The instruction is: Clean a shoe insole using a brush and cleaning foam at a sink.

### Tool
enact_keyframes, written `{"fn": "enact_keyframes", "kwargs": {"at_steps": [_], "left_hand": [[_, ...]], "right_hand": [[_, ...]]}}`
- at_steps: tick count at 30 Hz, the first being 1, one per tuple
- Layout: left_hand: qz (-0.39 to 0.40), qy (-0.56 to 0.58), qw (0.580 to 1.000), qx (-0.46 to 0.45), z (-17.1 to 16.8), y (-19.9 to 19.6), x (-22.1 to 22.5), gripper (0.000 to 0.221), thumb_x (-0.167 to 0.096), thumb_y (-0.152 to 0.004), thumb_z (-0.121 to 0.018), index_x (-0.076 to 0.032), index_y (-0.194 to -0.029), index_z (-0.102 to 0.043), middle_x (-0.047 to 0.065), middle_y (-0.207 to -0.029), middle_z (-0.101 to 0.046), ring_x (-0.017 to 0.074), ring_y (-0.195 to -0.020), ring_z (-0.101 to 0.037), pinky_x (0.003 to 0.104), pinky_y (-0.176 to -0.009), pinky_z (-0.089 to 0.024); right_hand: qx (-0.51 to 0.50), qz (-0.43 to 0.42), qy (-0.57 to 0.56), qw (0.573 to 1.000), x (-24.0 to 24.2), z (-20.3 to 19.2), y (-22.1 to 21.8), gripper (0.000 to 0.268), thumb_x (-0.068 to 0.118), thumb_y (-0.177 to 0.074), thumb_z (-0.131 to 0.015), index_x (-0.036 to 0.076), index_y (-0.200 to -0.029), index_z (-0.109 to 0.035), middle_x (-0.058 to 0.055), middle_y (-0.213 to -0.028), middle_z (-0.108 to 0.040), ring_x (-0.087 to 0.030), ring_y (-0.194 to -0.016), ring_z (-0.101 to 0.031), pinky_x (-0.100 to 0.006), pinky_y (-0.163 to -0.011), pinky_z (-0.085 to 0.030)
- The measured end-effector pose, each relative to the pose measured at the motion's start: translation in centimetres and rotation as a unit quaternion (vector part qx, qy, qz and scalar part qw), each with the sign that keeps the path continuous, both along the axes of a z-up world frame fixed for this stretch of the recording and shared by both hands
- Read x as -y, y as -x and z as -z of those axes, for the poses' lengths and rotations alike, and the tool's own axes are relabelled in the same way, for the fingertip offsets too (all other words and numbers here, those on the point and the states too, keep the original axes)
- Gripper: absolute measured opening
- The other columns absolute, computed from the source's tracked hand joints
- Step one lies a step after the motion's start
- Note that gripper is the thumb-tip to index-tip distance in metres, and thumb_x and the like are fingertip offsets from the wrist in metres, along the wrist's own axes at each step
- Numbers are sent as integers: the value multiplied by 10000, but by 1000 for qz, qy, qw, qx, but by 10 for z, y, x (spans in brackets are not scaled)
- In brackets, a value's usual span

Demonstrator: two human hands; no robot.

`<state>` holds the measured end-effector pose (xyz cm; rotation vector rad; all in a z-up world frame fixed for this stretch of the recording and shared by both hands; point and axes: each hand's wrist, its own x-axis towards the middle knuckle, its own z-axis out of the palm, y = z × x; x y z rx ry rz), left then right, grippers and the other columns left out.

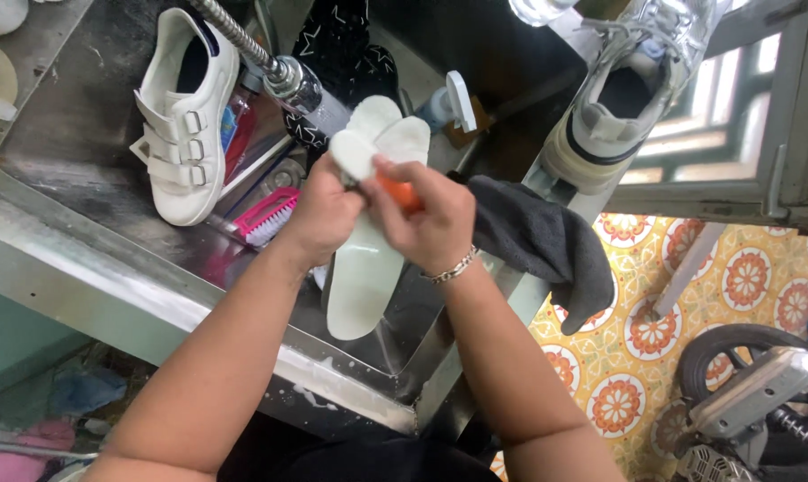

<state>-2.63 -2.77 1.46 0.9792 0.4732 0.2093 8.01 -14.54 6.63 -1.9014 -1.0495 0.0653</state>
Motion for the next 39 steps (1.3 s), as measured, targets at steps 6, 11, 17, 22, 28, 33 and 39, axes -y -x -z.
{"fn": "enact_keyframes", "kwargs": {"at_steps": [6, 11, 17, 22, 28, 33, 39], "left_hand": [[-31, 53, 998, -31, -11, 6, -3, 424, 64, -954, -558, -3, -1370, -512, 117, -1188, -681, 185, -1033, -692, 343, -889, -599], [-69, 80, 994, 6, -17, 8, -3, 449, 94, -913, -542, 10, -1354, -527, 100, -1201, -677, 181, -1059, -699, 340, -926, -600], [-56, 67, 996, -12, -15, 5, -8, 390, 59, -958, -569, 7, -1344, -551, 109, -1208, -690, 191, -1072, -699, 347, -930, -597], [-22, 38, 998, -47, -18, 9, -7, 426, 50, -936, -605, -17, -1353, -549, 95, -1199, -692, 181, -1059, -694, 344, -916, -591], [-27, 12, 999, -30, -6, 11, -9, 446, 80, -907, -538, 17, -1346, -579, 94, -1232, -698, 174, -1102, -707, 340, -953, -600], [-34, 94, 994, -54, -10, 14, -4, 437, 66, -924, -586, 11, -1357, -552, 132, -1188, -699, 219, -1045, -704, 373, -908, -595], [-116, 225, 958, -134, 20, 7, -16, 395, 10, -909, -580, 12, -1304, -576, 188, -1146, -709, 323, -997, -727, 472, -848, -620]], "right_hand": [[-6, 78, 39, 996, 0, 9, -4, 150, 143, -959, -799, 38, -1027, -717, -111, -947, -780, -152, -759, -775, -268, -652, -616], [-14, -74, -8, 997, -2, 7, 2, 166, 165, -929, -803, 51, -990, -700, -127, -1029, -786, -188, -835, -791, -285, -725, -616], [8, 80, -2, 997, -10, 4, 4, 176, 170, -983, -795, 46, -986, -670, -131, -1075, -799, -172, -824, -798, -264, -719, -621], [-45, 38, 54, 997, -10, 11, -12, 162, 201, -919, -822, 74, -986, -747, -64, -776, -756, -162, -648, -757, -279, -567, -570], [20, -91, -1, 996, -11, -2, 14, 185, 228, -926, -794, 98, -1046, -740, -100, -852, -740, -236, -721, -738, -307, -659, -567], [-10, 128, 203, 971, -12, 29, -24, 196, 297, -896, -810, 129, -982, -758, -111, -745, -744, -284, -664, -743, -364, -619, -562], [3, 101, 218, 971, -11, 68, -22, 297, 273, -906, -713, 80, -1131, -716, -225, -971, -716, -414, -862, -704, -465, -766, -558]]}}
